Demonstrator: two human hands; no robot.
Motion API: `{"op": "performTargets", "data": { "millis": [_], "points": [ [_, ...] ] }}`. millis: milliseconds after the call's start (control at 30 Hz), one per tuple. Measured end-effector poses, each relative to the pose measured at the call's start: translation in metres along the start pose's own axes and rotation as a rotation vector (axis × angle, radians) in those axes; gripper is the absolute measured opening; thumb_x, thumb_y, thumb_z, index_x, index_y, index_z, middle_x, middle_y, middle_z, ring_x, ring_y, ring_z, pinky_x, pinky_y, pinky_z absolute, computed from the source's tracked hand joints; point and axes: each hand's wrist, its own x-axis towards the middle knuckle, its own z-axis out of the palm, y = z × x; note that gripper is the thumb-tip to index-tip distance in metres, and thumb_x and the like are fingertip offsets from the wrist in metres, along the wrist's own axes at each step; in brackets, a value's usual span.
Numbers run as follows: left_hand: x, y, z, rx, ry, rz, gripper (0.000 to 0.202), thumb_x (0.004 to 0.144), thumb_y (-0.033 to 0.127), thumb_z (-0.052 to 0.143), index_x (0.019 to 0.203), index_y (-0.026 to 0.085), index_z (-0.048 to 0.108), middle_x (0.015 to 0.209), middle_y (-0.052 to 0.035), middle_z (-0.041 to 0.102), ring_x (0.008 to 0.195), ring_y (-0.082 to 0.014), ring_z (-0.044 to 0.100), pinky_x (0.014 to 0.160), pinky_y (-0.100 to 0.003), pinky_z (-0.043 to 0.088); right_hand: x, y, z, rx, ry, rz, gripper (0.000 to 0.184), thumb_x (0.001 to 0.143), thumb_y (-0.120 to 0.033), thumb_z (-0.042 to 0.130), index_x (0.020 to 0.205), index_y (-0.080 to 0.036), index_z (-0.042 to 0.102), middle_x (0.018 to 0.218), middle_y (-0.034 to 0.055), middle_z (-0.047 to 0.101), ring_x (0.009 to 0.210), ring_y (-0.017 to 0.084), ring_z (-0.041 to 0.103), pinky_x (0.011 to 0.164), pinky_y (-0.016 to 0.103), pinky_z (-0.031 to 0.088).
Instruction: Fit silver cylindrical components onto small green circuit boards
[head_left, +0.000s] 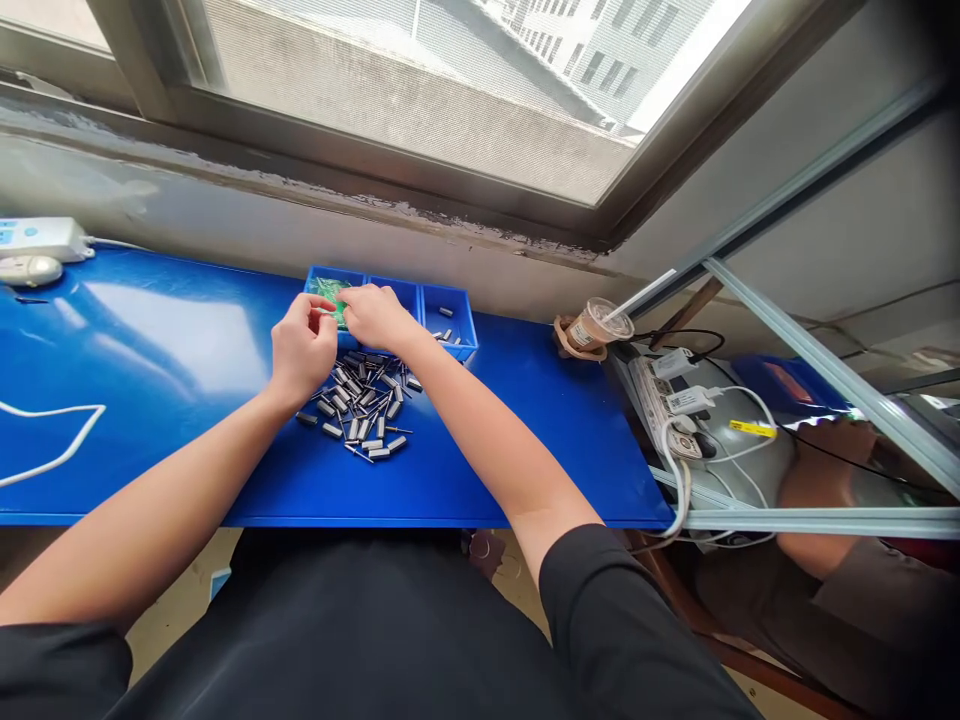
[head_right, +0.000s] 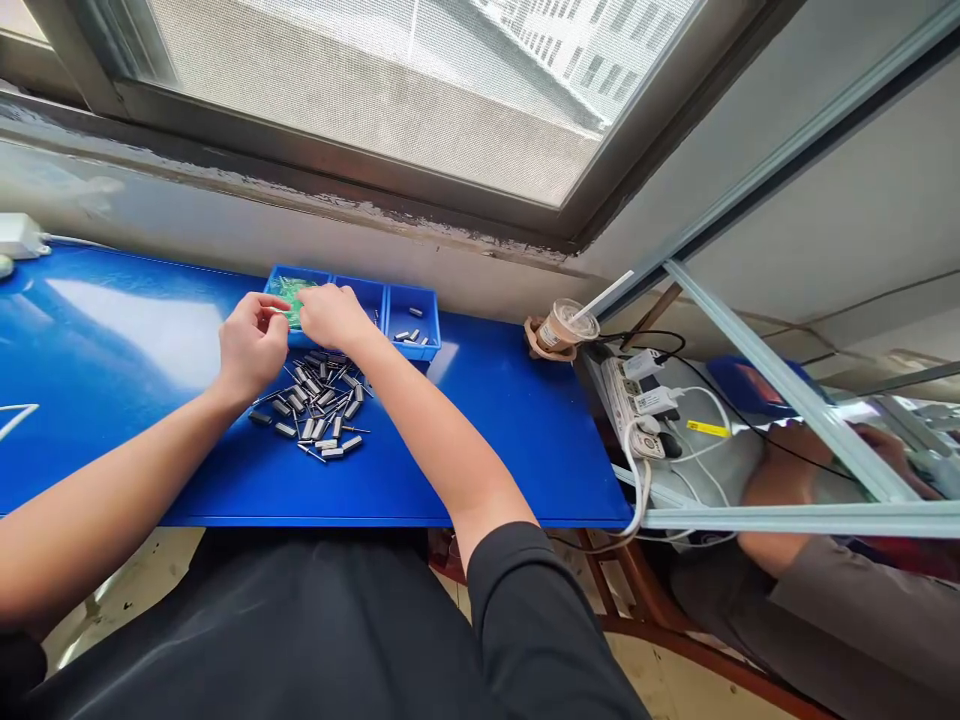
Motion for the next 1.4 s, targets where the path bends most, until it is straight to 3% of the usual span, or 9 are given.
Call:
{"op": "performTargets", "data": {
  "millis": [233,300,400,500,633,867,1033,1233,1400],
  "points": [
    [-0.001,0.001,-0.001,0.023,-0.003,0.005,0.017,0.089,0.019,0.056,0.100,0.021,0.068,0.074,0.0021,0.066,0.067,-0.0175,0.061,0.073,-0.031,0.047,0.015,-0.009,-0.012,0.033,0.016,0.106,0.050,0.107,-0.012,0.039,0.150,-0.014,0.064,0.153,0.0157,0.072,0.149,0.035,0.062,0.129,0.060,0.040],
    [-0.001,0.002,-0.002,0.006,-0.010,0.002,0.016,0.090,0.019,0.056,0.100,0.021,0.069,0.074,0.0019,0.066,0.067,-0.0176,0.062,0.073,-0.031,0.047,0.002,-0.002,-0.018,0.150,0.135,0.140,0.053,0.105,-0.007,0.038,0.150,-0.014,0.065,0.152,0.0125,0.074,0.146,0.029,0.065,0.128,0.051,0.042],
    [-0.003,0.003,-0.002,-0.001,-0.023,0.024,0.015,0.090,0.019,0.056,0.096,0.022,0.069,0.071,0.0028,0.064,0.065,-0.0172,0.061,0.073,-0.032,0.046,-0.035,0.013,-0.028,0.326,0.288,0.122,0.040,0.107,-0.013,0.040,0.127,-0.012,0.074,0.122,0.0099,0.083,0.111,0.020,0.075,0.101,0.033,0.054],
    [-0.005,0.004,-0.001,-0.001,-0.037,0.061,0.014,0.090,0.019,0.056,0.092,0.022,0.069,0.063,0.0050,0.057,0.058,-0.0157,0.055,0.069,-0.032,0.043,-0.079,0.023,-0.034,0.370,0.098,0.087,0.032,0.105,-0.017,0.048,0.116,-0.016,0.078,0.098,0.0037,0.081,0.081,0.016,0.069,0.077,0.028,0.049],
    [-0.010,0.002,0.001,-0.047,-0.171,0.142,0.014,0.091,0.022,0.056,0.092,0.022,0.070,0.057,0.0060,0.053,0.051,-0.0145,0.049,0.062,-0.031,0.040,-0.116,0.029,-0.033,0.135,-0.182,0.223,0.020,0.101,-0.021,0.063,0.108,-0.016,0.081,0.097,0.0065,0.081,0.084,0.016,0.067,0.074,0.028,0.043],
    [-0.017,0.000,0.003,-0.039,-0.413,0.349,0.018,0.091,0.030,0.057,0.095,0.022,0.072,0.058,0.0063,0.050,0.050,-0.0126,0.041,0.056,-0.029,0.034,-0.124,0.045,-0.012,0.059,-0.233,0.333,0.016,0.101,-0.034,0.073,0.109,-0.021,0.079,0.108,0.0088,0.083,0.094,0.022,0.073,0.072,0.029,0.045],
    [-0.018,-0.001,0.003,-0.022,-0.515,0.391,0.018,0.092,0.032,0.057,0.095,0.022,0.072,0.058,0.0062,0.052,0.050,-0.0128,0.043,0.057,-0.028,0.037,-0.124,0.040,-0.006,0.017,-0.174,0.320,0.007,0.096,-0.026,0.071,0.095,-0.021,0.075,0.101,0.0105,0.083,0.083,0.023,0.071,0.066,0.032,0.039],
    [-0.019,0.000,0.003,-0.094,-0.638,0.368,0.029,0.098,0.038,0.057,0.116,0.021,0.071,0.069,0.0042,0.065,0.054,-0.0126,0.053,0.058,-0.027,0.044,-0.119,0.022,-0.015,0.281,0.087,0.266,0.009,0.098,-0.024,0.066,0.093,-0.020,0.072,0.092,0.0058,0.081,0.084,0.019,0.070,0.076,0.030,0.046],
    [-0.020,0.000,0.005,-0.107,-0.634,0.341,0.039,0.098,0.040,0.058,0.131,0.020,0.065,0.088,-0.0016,0.076,0.060,-0.0138,0.063,0.060,-0.027,0.050,-0.115,0.026,0.003,0.455,0.166,0.242,0.009,0.098,-0.023,0.064,0.096,-0.018,0.071,0.092,0.0066,0.080,0.084,0.019,0.072,0.078,0.031,0.051]
  ]
}}
